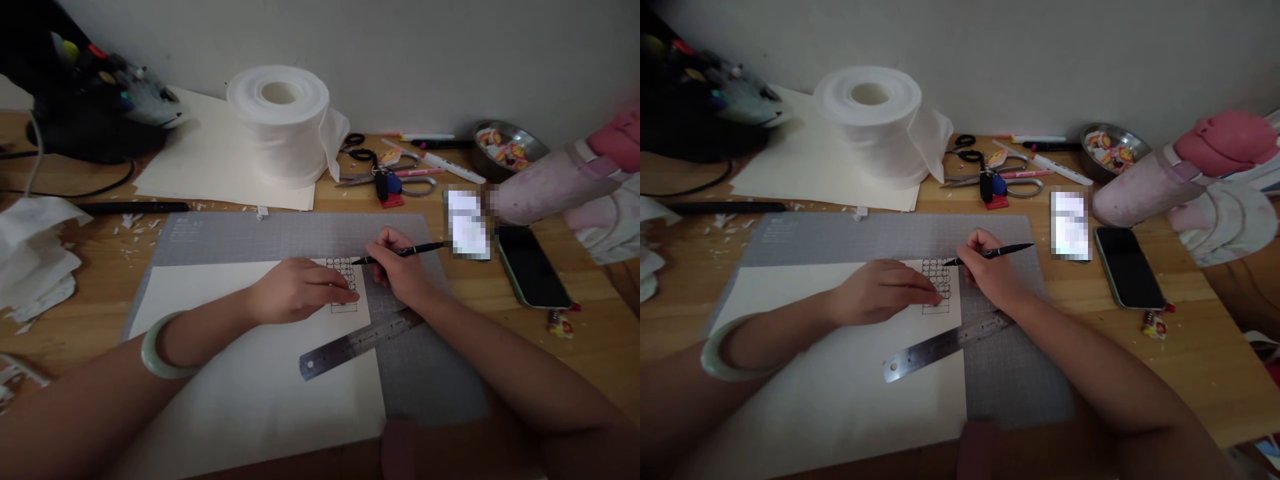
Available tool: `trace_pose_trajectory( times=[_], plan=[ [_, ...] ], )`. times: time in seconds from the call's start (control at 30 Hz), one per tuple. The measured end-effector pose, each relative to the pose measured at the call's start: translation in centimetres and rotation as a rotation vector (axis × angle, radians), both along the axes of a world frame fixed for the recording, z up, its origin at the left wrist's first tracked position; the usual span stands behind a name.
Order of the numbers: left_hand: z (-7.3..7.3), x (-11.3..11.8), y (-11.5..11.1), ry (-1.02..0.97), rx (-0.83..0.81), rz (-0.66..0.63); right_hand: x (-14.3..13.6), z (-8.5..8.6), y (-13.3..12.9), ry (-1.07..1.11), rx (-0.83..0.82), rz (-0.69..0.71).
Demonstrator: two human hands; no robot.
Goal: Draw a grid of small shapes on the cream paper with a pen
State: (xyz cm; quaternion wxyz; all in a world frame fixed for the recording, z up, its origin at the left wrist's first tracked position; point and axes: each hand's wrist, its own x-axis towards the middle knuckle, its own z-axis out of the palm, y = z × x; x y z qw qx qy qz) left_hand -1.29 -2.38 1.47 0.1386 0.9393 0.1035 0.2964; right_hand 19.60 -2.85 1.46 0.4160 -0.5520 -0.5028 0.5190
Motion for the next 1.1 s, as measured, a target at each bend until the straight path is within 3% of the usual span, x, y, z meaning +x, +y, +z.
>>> trace_pose_trajectory(
  times=[1.1],
  plan=[
    [-0.13, 0.07, -0.11, -0.023, 0.068, 0.010, -0.14, -0.04, 0.06, -0.016, 0.000, -0.004]
  ],
)
